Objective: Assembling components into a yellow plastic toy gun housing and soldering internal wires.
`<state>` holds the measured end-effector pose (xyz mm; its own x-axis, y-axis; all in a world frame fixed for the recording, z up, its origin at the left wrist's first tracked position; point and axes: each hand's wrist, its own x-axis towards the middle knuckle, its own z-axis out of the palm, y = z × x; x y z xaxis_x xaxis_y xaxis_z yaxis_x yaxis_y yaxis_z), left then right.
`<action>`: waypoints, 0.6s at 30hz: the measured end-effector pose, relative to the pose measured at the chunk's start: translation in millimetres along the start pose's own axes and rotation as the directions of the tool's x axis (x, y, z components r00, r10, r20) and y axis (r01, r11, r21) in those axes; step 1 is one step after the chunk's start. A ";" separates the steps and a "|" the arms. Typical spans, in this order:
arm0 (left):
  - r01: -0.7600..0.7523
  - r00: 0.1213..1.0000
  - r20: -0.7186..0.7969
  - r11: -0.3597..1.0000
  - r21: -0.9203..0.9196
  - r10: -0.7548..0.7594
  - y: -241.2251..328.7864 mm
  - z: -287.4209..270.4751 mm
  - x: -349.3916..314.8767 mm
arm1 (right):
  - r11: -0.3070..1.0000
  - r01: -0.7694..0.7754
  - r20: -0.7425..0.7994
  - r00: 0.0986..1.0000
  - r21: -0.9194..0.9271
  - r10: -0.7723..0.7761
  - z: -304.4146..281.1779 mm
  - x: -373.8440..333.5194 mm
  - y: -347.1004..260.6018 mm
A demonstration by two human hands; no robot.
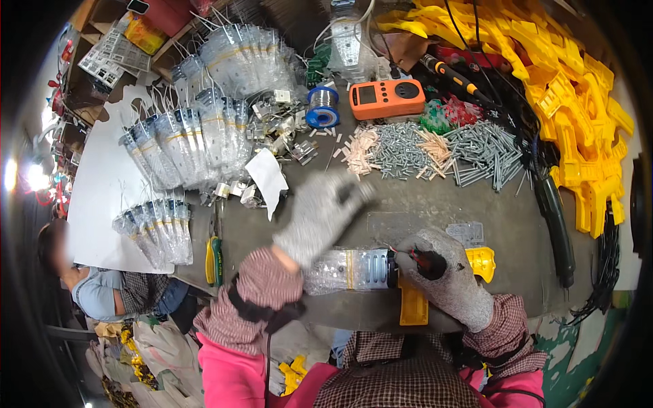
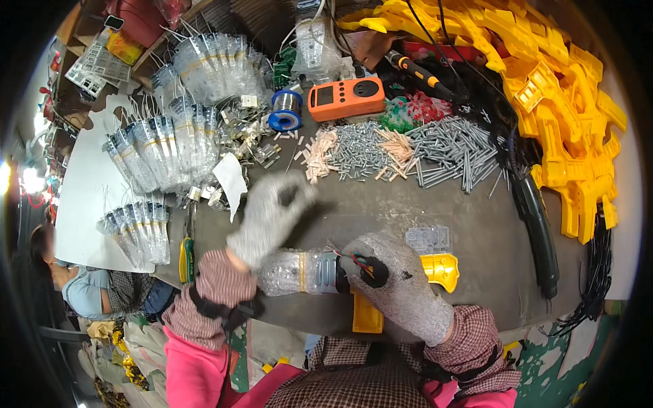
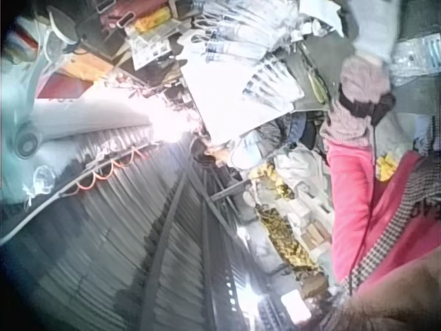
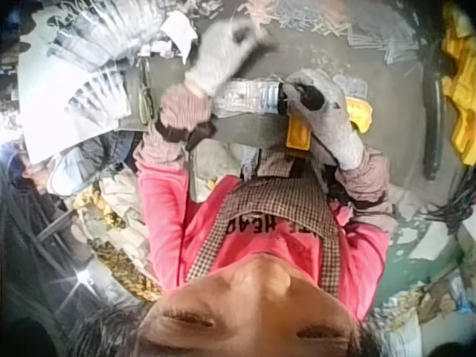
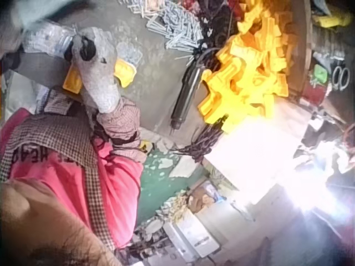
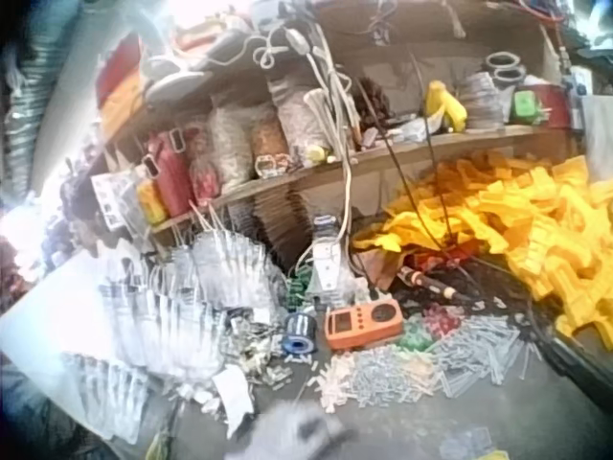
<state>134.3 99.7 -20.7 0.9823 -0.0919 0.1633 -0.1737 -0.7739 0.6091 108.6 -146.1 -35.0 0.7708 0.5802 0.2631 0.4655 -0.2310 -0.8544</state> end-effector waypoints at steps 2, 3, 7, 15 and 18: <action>-0.097 0.970 -0.155 0.885 0.455 0.186 -31.3 -6.4 30.3 | 0.998 -0.059 0.009 0.998 0.032 0.059 -0.5 1.2 -4.3; -0.041 0.975 -0.168 0.864 0.502 0.144 -41.9 -7.3 39.2 | 0.998 -0.056 0.010 0.998 0.033 0.055 1.4 1.8 -4.4; 0.120 0.993 -0.046 0.835 0.538 -0.113 -59.8 -7.6 58.3 | 0.996 -0.085 0.035 0.996 -0.007 0.085 3.4 6.4 -4.2; 0.123 0.984 -0.160 0.957 0.265 -0.082 -31.7 -14.6 43.7 | 0.992 -0.123 0.001 0.992 -0.009 0.123 -0.5 8.8 -3.7; 0.264 0.963 0.120 0.771 -0.580 -0.240 13.9 -19.3 -14.2 | 0.992 -0.110 0.016 0.994 0.068 0.109 1.6 4.8 -0.5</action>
<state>116.5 102.4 0.4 0.9964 0.0218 -0.0818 0.0846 -0.2576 0.9625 111.4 -141.9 -34.0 0.8098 0.5642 0.1610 0.3473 -0.2398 -0.9066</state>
